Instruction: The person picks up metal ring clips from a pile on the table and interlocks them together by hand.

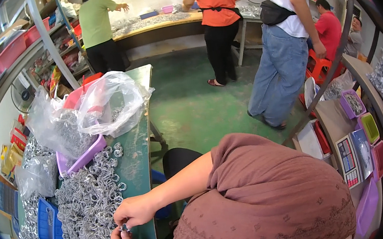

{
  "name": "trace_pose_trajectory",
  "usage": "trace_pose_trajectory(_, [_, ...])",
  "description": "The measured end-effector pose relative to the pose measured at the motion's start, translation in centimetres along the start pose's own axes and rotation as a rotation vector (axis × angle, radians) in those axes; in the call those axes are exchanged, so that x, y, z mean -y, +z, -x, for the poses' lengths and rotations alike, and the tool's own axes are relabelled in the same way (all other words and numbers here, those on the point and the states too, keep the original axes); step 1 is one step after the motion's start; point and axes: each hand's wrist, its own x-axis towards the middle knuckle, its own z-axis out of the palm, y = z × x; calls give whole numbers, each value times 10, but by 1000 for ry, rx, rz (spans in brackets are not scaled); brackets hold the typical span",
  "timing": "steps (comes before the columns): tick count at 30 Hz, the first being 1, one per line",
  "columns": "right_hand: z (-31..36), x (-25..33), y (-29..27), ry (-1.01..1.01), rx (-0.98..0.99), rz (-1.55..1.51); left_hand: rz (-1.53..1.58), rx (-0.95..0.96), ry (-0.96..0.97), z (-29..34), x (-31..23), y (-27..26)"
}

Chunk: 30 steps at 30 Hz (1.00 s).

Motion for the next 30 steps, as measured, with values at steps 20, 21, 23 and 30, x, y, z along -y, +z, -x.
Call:
trace_pose_trajectory(20, [23,5,-1,40,14,88,-57,127,71,3,-30,9])
trace_pose_trajectory(21, [23,5,0,32,25,88,-61,114,69,4,-29,9])
trace_pose_trajectory(23, [21,7,5,47,16,45,-23,98,23,11,-24,5])
trace_pose_trajectory(30, [20,3,-1,133,-123,18,64,103,19,2,-3,8])
